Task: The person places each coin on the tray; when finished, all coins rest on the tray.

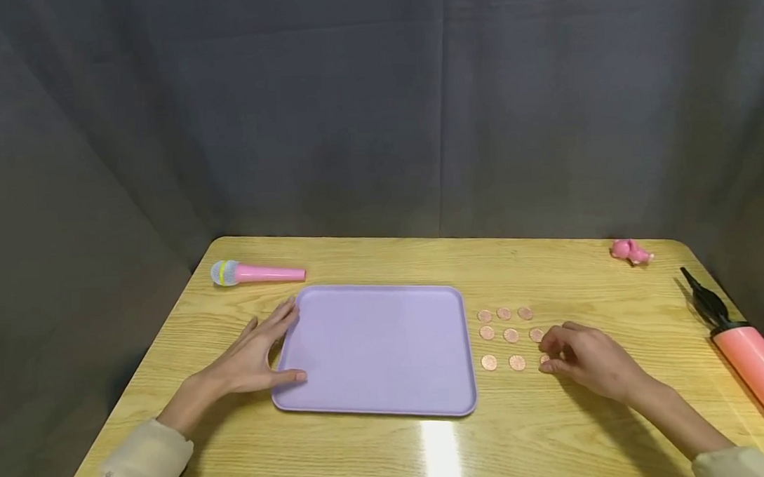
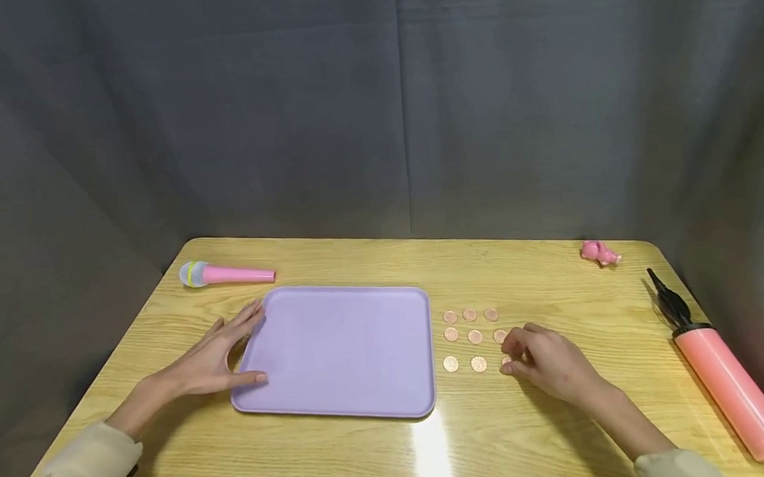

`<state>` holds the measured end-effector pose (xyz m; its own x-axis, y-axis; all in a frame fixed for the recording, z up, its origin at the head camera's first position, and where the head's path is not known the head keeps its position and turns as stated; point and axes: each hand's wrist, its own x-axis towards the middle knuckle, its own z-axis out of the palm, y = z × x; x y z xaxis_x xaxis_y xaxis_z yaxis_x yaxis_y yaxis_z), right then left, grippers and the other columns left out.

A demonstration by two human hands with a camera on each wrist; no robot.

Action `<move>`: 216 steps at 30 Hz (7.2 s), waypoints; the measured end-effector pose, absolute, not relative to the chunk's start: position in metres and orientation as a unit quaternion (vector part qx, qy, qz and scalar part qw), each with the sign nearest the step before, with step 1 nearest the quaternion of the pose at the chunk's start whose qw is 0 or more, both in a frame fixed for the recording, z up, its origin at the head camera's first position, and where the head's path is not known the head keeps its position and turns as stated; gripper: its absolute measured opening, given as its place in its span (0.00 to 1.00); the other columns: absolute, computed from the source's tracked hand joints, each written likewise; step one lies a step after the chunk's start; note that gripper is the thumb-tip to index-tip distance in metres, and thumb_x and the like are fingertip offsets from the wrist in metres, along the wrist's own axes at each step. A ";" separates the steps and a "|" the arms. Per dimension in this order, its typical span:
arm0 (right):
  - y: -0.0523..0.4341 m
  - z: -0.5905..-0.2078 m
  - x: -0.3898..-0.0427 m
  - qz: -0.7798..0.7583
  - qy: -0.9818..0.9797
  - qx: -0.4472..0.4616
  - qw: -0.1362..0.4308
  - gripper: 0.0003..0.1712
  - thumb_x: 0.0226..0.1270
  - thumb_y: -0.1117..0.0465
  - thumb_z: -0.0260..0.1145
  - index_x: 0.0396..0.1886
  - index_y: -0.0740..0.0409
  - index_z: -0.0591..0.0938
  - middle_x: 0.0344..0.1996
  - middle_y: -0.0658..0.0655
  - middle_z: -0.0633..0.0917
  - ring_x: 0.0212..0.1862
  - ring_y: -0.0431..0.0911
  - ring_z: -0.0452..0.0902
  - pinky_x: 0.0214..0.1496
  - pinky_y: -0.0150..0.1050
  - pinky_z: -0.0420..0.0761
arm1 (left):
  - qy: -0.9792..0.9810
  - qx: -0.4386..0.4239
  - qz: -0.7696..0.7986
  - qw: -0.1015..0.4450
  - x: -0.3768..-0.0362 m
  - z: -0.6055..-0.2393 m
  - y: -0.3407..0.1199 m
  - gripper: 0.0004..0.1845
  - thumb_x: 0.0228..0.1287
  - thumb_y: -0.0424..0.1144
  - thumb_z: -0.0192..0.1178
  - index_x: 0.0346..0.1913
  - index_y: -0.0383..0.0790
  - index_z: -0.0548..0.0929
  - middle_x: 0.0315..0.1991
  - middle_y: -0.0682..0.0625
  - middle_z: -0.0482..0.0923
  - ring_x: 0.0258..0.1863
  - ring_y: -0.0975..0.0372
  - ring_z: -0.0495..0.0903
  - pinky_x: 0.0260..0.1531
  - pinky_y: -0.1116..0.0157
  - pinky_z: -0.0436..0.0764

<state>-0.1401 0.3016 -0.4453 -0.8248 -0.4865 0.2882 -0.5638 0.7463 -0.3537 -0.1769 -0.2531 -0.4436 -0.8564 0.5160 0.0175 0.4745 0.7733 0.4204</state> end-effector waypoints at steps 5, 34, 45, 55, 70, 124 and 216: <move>0.302 -0.447 -0.140 0.235 -0.924 0.288 0.091 0.14 0.49 0.63 0.79 0.33 0.52 0.82 0.27 0.42 0.79 0.27 0.31 0.71 0.24 0.29 0.74 | 0.940 0.260 0.210 0.062 -0.178 -0.441 -0.265 0.62 0.45 0.68 0.69 0.76 0.35 0.54 0.77 0.42 0.47 0.75 0.47 0.48 0.66 0.33 0.46; 0.304 -0.453 -0.142 0.246 -0.926 0.270 0.094 0.15 0.47 0.64 0.79 0.30 0.52 0.80 0.26 0.42 0.78 0.26 0.30 0.69 0.23 0.28 0.74 | 0.893 0.287 0.306 0.163 -0.184 -0.432 -0.273 0.72 0.27 0.58 0.81 0.76 0.33 0.51 0.76 0.38 0.46 0.73 0.45 0.49 0.69 0.45 0.54; 0.304 -0.452 -0.143 0.247 -0.920 0.289 0.096 0.16 0.50 0.66 0.77 0.29 0.51 0.77 0.24 0.40 0.76 0.24 0.29 0.66 0.21 0.27 0.71 | 0.892 0.293 0.300 0.167 -0.183 -0.431 -0.271 0.72 0.28 0.58 0.80 0.75 0.30 0.50 0.76 0.38 0.46 0.73 0.45 0.50 0.69 0.46 0.54; 0.189 -0.420 -0.214 0.389 -0.893 0.228 0.013 0.06 0.59 0.66 0.72 0.30 0.60 0.81 0.22 0.51 0.83 0.18 0.45 0.77 0.16 0.33 0.76 | 0.891 0.291 0.301 0.175 -0.185 -0.432 -0.271 0.72 0.29 0.57 0.80 0.76 0.31 0.50 0.76 0.39 0.45 0.74 0.46 0.49 0.69 0.46 0.54; -0.023 -0.430 -0.277 0.372 -0.899 0.222 -0.073 0.04 0.57 0.65 0.74 0.26 0.61 0.87 0.18 0.52 0.86 0.13 0.42 0.78 0.20 0.29 0.76 | 0.887 0.278 0.316 0.188 -0.183 -0.430 -0.274 0.70 0.31 0.55 0.81 0.76 0.33 0.50 0.77 0.42 0.43 0.75 0.49 0.47 0.71 0.49 0.52; 0.302 -0.448 -0.183 0.212 -0.954 0.197 0.073 0.12 0.52 0.55 0.78 0.27 0.54 0.82 0.20 0.41 0.78 0.22 0.33 0.69 0.21 0.31 0.71 | 0.888 0.277 0.321 0.179 -0.183 -0.432 -0.271 0.71 0.29 0.55 0.81 0.76 0.33 0.50 0.77 0.41 0.44 0.74 0.47 0.47 0.70 0.47 0.51; 0.360 -0.443 -0.174 0.229 -0.930 0.280 0.067 0.17 0.42 0.63 0.82 0.33 0.51 0.85 0.25 0.39 0.80 0.27 0.34 0.72 0.25 0.30 0.72 | 0.887 0.270 0.319 0.199 -0.184 -0.432 -0.270 0.70 0.31 0.53 0.80 0.76 0.31 0.49 0.76 0.39 0.42 0.74 0.45 0.46 0.70 0.48 0.52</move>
<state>-0.1739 0.3603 -0.4434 -0.8343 -0.4900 0.2528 -0.5513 0.7387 -0.3878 -0.1837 -0.2697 -0.4316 -0.7753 0.6053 -0.1806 0.3517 0.6511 0.6725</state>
